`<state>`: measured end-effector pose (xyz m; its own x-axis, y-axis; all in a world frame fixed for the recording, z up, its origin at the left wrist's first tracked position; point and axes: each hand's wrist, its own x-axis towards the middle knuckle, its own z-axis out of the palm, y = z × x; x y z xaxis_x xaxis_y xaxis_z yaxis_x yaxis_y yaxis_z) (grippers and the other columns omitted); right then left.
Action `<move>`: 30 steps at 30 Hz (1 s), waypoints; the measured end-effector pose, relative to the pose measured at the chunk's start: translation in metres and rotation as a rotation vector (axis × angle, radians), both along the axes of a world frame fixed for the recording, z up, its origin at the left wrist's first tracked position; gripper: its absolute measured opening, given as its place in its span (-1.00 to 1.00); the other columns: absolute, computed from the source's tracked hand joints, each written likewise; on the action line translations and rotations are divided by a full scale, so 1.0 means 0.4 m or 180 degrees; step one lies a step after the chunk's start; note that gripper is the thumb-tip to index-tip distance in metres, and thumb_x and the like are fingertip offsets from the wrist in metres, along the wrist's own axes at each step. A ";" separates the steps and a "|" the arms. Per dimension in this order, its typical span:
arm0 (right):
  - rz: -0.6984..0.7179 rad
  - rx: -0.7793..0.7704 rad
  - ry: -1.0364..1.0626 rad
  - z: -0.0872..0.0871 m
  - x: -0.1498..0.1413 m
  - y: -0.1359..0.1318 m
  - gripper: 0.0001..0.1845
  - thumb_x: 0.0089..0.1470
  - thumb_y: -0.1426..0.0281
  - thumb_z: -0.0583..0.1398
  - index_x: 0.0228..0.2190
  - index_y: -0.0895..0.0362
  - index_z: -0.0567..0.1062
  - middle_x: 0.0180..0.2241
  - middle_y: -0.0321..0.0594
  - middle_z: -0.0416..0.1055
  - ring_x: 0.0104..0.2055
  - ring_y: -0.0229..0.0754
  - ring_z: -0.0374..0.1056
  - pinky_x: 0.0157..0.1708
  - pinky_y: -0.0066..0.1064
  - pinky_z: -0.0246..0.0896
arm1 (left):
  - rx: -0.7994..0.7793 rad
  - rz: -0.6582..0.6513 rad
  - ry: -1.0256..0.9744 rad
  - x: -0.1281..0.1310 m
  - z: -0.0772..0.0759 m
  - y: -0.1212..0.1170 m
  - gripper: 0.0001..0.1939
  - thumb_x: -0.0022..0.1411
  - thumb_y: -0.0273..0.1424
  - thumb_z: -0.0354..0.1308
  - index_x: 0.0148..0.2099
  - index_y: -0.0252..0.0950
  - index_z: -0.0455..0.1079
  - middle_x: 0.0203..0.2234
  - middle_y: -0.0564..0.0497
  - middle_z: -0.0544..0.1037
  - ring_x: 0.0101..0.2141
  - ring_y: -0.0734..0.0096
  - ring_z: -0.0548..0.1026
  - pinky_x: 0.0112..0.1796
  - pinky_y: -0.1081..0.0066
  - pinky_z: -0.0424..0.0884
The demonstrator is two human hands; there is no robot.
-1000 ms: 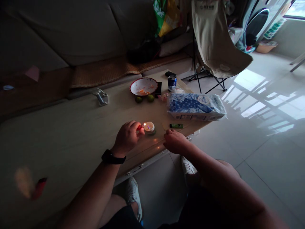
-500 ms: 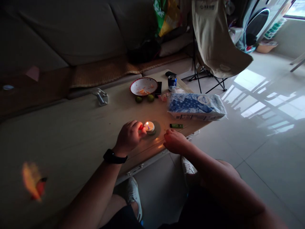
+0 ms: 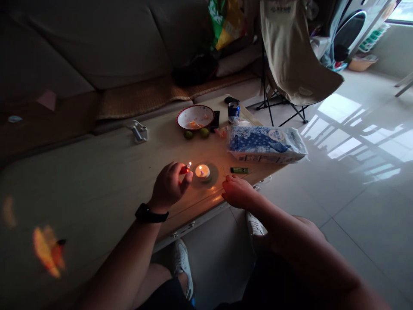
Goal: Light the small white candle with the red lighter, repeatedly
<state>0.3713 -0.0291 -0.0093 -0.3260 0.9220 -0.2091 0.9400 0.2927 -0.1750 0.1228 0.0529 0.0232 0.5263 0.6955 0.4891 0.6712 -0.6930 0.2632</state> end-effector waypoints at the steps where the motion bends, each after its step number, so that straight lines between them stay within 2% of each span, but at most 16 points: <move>1: -0.0005 0.0004 0.0001 0.002 -0.001 -0.001 -0.73 0.25 0.25 0.20 -0.18 0.20 0.55 -0.08 0.02 0.45 0.00 0.00 0.36 0.04 -0.27 0.23 | 0.0016 -0.0013 -0.0047 -0.007 0.001 -0.001 -0.77 0.42 -0.20 -0.01 -0.18 -0.24 0.28 -0.33 -0.08 0.44 -0.27 0.21 0.40 -0.21 0.21 0.36; 5: 0.0006 0.0023 0.0021 0.008 -0.002 -0.005 -0.72 0.24 0.24 0.21 -0.18 0.20 0.55 -0.08 0.03 0.45 0.01 0.02 0.35 0.03 -0.26 0.24 | 0.0034 -0.0092 -0.0272 -0.034 -0.001 -0.002 -0.82 0.47 -0.30 -0.07 -0.07 -0.28 0.28 -0.28 -0.09 0.45 -0.26 0.26 0.41 -0.21 0.25 0.38; 9: -0.0020 0.0049 0.0033 0.007 -0.004 -0.005 -0.73 0.25 0.25 0.19 -0.19 0.21 0.55 -0.10 0.04 0.46 -0.01 0.02 0.36 0.03 -0.24 0.24 | 0.0015 -0.0034 -0.0382 -0.059 -0.006 -0.003 -0.83 0.48 -0.32 -0.05 -0.02 -0.28 0.28 -0.25 -0.10 0.47 -0.24 0.28 0.42 -0.20 0.28 0.39; 18: 0.0002 0.0035 -0.0006 0.009 -0.009 -0.003 -0.71 0.24 0.25 0.20 -0.18 0.22 0.56 -0.10 0.04 0.46 -0.02 0.04 0.37 -0.01 -0.24 0.26 | -0.0038 0.0299 -0.0539 -0.115 -0.013 -0.003 -0.84 0.48 -0.30 -0.05 -0.12 -0.24 0.29 -0.35 -0.01 0.44 -0.35 0.35 0.41 -0.29 0.34 0.37; 26: -0.0009 0.0041 -0.0071 0.007 -0.010 -0.003 -0.70 0.25 0.24 0.20 -0.16 0.22 0.56 -0.08 0.06 0.46 0.00 0.05 0.36 -0.01 -0.25 0.26 | -0.0148 0.0431 -0.0621 -0.167 -0.024 -0.007 -0.75 0.39 -0.17 0.10 -0.09 -0.25 0.27 -0.29 -0.03 0.45 -0.31 0.34 0.45 -0.26 0.33 0.42; 30: -0.0043 0.0003 -0.0123 0.015 -0.013 -0.004 -0.70 0.26 0.25 0.18 -0.16 0.22 0.56 -0.08 0.06 0.47 -0.01 0.04 0.37 -0.03 -0.26 0.27 | -0.0161 0.0429 -0.0577 -0.178 -0.028 -0.011 -0.75 0.39 -0.17 0.09 -0.09 -0.24 0.28 -0.29 -0.02 0.45 -0.31 0.33 0.45 -0.27 0.33 0.42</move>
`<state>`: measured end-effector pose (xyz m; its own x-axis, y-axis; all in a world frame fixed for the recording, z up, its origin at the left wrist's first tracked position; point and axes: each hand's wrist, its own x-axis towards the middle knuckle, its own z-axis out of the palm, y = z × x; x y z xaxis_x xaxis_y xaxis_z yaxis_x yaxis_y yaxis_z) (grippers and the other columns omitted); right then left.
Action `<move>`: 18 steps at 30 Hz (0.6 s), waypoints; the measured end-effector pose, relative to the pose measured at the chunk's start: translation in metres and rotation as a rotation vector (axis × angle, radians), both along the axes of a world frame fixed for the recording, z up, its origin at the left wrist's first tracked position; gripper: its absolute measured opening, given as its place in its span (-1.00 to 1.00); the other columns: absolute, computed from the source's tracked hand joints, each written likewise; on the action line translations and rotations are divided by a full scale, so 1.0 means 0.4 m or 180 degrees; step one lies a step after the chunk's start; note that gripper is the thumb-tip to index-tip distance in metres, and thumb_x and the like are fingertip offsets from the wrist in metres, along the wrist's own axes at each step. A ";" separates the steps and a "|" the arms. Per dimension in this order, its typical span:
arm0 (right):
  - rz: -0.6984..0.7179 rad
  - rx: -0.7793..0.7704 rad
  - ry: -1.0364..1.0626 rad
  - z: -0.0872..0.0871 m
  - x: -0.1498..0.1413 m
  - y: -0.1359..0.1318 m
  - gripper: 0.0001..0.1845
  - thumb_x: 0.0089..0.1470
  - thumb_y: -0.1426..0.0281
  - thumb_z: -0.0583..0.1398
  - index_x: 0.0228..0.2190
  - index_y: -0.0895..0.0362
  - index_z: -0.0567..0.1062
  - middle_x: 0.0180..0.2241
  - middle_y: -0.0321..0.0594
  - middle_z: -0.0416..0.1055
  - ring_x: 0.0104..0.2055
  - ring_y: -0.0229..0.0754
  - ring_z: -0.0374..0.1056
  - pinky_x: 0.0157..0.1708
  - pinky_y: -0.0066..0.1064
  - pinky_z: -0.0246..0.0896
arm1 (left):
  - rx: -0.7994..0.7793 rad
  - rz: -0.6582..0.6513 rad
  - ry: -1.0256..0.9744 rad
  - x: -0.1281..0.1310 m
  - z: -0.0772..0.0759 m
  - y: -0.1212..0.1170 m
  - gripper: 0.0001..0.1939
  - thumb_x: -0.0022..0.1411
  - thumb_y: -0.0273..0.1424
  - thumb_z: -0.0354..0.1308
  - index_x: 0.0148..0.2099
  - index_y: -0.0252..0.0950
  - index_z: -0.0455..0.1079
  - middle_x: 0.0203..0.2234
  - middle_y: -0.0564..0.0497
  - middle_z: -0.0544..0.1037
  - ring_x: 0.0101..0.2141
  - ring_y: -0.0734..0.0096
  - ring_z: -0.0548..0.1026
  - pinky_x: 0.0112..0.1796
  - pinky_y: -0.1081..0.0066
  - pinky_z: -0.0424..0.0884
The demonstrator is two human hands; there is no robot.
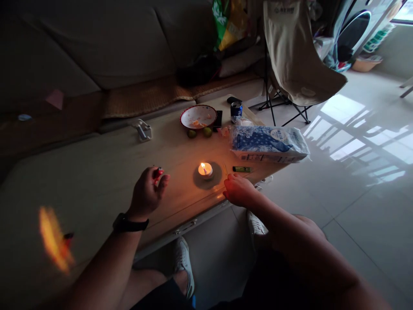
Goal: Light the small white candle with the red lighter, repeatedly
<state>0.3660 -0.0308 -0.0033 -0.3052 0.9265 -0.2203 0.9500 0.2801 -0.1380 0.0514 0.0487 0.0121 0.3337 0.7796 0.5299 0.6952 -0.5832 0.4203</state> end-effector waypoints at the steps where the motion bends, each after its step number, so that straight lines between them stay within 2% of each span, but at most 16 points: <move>1: 0.0011 0.0007 -0.0005 0.002 0.000 0.000 -0.69 0.26 0.25 0.18 -0.15 0.23 0.56 -0.08 0.07 0.47 -0.01 0.04 0.37 -0.03 -0.26 0.27 | -0.0006 0.0003 0.0001 -0.002 -0.001 -0.001 -0.76 0.40 -0.17 0.08 -0.09 -0.24 0.28 -0.29 -0.02 0.45 -0.31 0.33 0.45 -0.26 0.33 0.42; 18: -0.0012 -0.0010 0.0007 0.005 -0.001 0.002 -0.71 0.27 0.25 0.18 -0.16 0.22 0.55 -0.08 0.05 0.46 0.00 0.02 0.37 0.03 -0.27 0.24 | -0.0202 0.0078 0.0064 -0.001 -0.003 -0.011 -0.77 0.40 -0.16 0.08 -0.16 -0.24 0.31 -0.34 -0.01 0.48 -0.35 0.35 0.47 -0.32 0.36 0.40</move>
